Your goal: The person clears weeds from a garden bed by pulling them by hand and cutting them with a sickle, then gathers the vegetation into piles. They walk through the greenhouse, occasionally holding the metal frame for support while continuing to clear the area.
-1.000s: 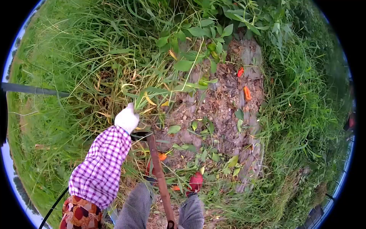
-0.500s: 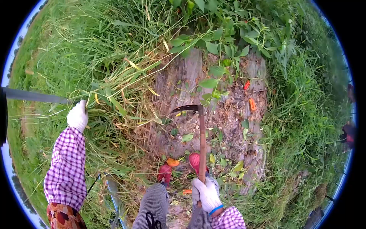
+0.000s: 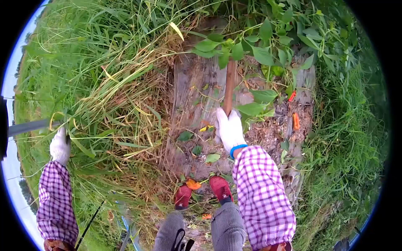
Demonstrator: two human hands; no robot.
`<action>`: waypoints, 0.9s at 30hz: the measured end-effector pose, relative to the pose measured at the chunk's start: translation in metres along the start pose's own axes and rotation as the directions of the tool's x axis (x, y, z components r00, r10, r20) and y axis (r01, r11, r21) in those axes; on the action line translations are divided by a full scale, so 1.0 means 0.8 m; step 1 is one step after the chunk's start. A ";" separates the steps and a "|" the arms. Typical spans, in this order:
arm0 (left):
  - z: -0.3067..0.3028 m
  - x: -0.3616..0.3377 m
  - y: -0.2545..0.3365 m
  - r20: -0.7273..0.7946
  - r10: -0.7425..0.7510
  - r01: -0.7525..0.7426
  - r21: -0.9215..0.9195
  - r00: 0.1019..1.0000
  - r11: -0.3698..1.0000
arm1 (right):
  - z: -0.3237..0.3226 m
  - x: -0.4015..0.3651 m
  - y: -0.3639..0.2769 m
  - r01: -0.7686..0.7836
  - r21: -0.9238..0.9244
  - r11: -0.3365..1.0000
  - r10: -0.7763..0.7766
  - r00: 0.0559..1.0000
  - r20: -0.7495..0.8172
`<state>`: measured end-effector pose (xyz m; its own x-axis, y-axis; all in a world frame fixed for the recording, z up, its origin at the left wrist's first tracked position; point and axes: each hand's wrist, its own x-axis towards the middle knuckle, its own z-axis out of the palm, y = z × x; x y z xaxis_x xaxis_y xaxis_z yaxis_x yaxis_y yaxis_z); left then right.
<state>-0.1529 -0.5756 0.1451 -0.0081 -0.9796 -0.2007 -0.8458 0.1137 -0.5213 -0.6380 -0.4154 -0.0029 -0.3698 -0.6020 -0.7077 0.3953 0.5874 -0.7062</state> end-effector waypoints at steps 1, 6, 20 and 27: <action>-0.002 0.000 0.001 0.009 -0.016 0.016 0.019 1.000 1.000 | 0.011 0.019 -0.009 0.058 0.071 0.996 -0.060 0.998 0.021; -0.005 0.005 0.003 0.123 -0.085 0.076 0.081 0.989 0.994 | 0.085 0.091 -0.052 0.103 0.269 0.958 -0.147 0.978 0.147; 0.112 0.032 -0.093 0.076 -0.437 0.290 -0.846 0.896 0.448 | 0.089 0.112 0.032 0.287 -0.600 0.747 -0.285 0.953 0.101; 0.105 -0.009 -0.101 0.009 0.032 -0.032 -0.044 0.999 0.998 | 0.003 -0.141 0.084 -0.087 -0.309 0.947 0.124 0.987 0.101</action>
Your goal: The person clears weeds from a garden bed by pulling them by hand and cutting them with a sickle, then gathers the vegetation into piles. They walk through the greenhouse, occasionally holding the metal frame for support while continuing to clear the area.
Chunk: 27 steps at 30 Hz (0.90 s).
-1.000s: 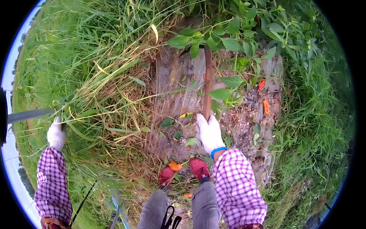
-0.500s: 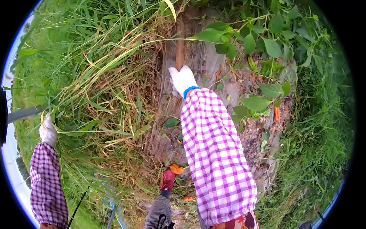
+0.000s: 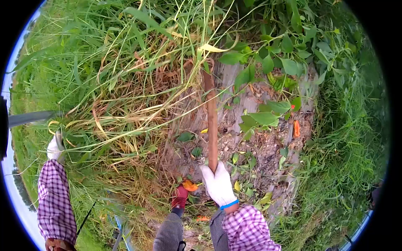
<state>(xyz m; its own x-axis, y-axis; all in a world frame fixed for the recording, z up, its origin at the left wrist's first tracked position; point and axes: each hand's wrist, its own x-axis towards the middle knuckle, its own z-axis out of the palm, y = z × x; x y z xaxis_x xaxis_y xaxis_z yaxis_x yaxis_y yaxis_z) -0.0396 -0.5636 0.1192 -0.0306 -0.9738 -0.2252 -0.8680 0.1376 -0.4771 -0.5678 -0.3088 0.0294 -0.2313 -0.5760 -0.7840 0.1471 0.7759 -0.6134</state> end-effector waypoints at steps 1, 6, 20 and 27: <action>-0.007 -0.008 0.023 0.038 -0.043 0.041 0.046 0.998 0.998 | 0.000 -0.010 -0.009 0.006 -0.005 1.000 -0.006 1.000 -0.010; -0.031 -0.034 0.077 0.119 -0.136 0.117 0.149 0.984 0.982 | 0.009 0.018 -0.073 -0.024 0.385 0.922 -0.011 0.996 0.090; -0.118 -0.104 0.132 -0.603 0.536 -0.514 0.231 0.591 0.826 | 0.169 -0.049 -0.093 0.041 0.162 0.986 -0.112 0.880 0.461; -0.233 -0.067 0.275 -0.417 0.833 -0.731 0.426 0.365 0.533 | 0.146 -0.077 -0.044 0.333 -0.378 0.864 -0.269 0.939 0.214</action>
<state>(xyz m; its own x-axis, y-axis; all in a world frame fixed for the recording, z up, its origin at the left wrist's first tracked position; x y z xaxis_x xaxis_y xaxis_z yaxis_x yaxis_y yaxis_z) -0.3209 -0.5148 0.1846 -0.9404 -0.3160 -0.1256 -0.2293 0.8620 -0.4521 -0.4465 -0.3309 0.0882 -0.0510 -0.8044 -0.5919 -0.3137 0.5756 -0.7552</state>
